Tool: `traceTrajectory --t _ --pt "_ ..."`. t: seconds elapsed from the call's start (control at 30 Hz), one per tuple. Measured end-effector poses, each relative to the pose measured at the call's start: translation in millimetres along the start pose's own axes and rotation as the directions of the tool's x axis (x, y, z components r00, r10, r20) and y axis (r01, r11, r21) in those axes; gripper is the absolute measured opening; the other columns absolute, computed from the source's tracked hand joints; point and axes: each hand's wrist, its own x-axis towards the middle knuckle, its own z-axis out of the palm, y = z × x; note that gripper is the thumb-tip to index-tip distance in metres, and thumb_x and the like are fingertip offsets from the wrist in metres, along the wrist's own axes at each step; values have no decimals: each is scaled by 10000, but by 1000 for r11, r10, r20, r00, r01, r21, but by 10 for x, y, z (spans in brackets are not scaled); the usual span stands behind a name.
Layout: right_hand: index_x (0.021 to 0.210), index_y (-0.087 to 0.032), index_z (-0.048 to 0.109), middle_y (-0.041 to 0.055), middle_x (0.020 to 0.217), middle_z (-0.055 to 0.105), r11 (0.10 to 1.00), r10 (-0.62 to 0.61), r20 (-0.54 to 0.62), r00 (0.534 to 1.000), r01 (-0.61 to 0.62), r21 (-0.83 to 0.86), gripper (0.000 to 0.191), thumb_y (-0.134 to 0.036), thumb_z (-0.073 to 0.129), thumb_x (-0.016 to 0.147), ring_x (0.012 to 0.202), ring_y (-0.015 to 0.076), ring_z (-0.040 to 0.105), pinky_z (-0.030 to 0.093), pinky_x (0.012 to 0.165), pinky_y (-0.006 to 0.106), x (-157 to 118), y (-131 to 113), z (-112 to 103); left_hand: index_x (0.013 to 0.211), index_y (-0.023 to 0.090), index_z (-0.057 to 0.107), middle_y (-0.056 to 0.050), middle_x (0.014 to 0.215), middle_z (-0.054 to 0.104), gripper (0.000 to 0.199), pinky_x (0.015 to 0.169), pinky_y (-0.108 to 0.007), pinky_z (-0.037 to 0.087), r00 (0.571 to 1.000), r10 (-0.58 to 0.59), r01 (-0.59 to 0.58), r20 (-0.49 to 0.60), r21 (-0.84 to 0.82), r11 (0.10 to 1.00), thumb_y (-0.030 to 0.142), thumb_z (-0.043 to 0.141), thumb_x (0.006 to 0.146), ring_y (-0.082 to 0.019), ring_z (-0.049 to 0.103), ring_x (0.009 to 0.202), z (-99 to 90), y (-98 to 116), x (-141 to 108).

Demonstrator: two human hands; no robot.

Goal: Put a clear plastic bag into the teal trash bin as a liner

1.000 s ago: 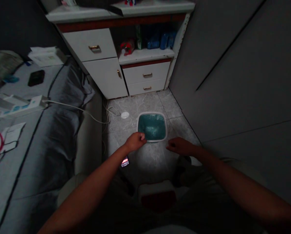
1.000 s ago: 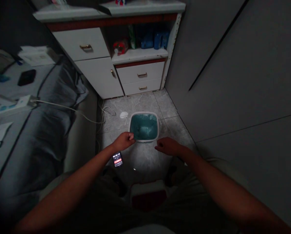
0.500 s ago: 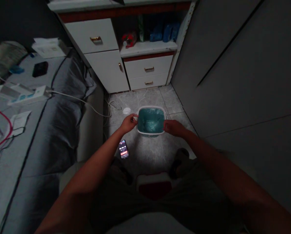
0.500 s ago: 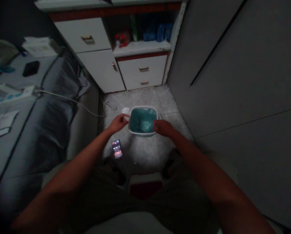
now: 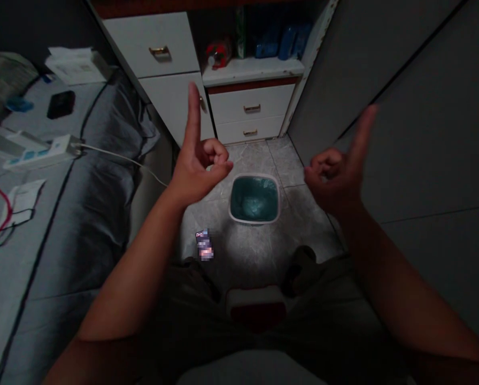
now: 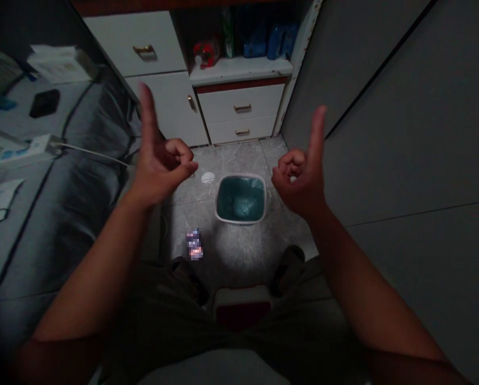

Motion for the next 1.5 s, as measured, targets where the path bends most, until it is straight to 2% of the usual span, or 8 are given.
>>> traceTrajectory --t 0.23,0.47,0.6,0.8,0.97,1.2,1.33,1.5 --pt "1761 -285 -10 94 1119 739 994 108 111 988 -104 -40 1034 -286 601 927 559 110 548 465 475 225 111 1289 91 1744 243 54 5 946 746 1189 605 -193 454 992 -123 124 14 -101 987 204 823 838 -46 525 571 -61 -935 233" --pt "1762 -303 34 107 1107 738 992 102 43 994 -98 -74 1021 -391 656 956 573 135 586 472 479 255 81 1198 60 1696 232 236 93 758 665 1100 599 -189 434 997 -66 65 -48 -26 998 304 883 809 -63 519 590 -100 -615 310" --pt "1700 -281 315 109 1139 732 983 111 26 993 -106 -150 818 -422 654 968 617 156 621 505 547 293 52 1080 105 1306 191 634 51 759 633 563 612 -220 444 995 -36 40 -90 39 998 374 850 820 -89 537 626 -46 -367 244" --pt "1138 -213 743 59 1112 777 925 230 469 852 -41 -379 237 -331 719 933 807 176 694 517 761 298 -176 939 296 746 203 521 30 711 564 299 641 -235 436 981 -151 133 122 143 981 369 737 870 -111 520 653 73 -287 -156" --pt "1150 -223 736 54 1161 785 881 372 764 527 59 -469 185 -268 689 977 1068 223 719 486 862 283 -576 877 582 736 202 547 34 697 581 184 631 -232 403 758 -349 158 551 364 918 286 667 847 -124 531 664 135 -567 -422" --pt "1340 -192 641 104 1294 741 901 362 853 377 92 -423 367 -221 667 975 1163 240 699 485 932 292 -977 967 831 960 227 815 -21 898 808 229 690 -241 461 241 -715 81 656 721 689 151 686 787 -184 724 823 287 -719 -688" --pt "1249 -190 672 98 1257 750 902 367 846 387 75 -425 277 -230 652 976 1133 236 700 482 922 289 -976 1051 869 1054 221 841 -38 983 838 314 755 -239 504 142 -704 101 695 698 709 137 678 800 -200 758 895 404 -707 -811" --pt "1095 -177 740 91 1212 776 897 392 869 302 82 -434 167 -200 630 972 1127 243 704 481 900 278 -976 1107 911 1154 249 839 -68 1107 837 368 820 -280 535 137 -753 1 644 760 650 170 697 824 -256 768 1019 480 -770 -859"
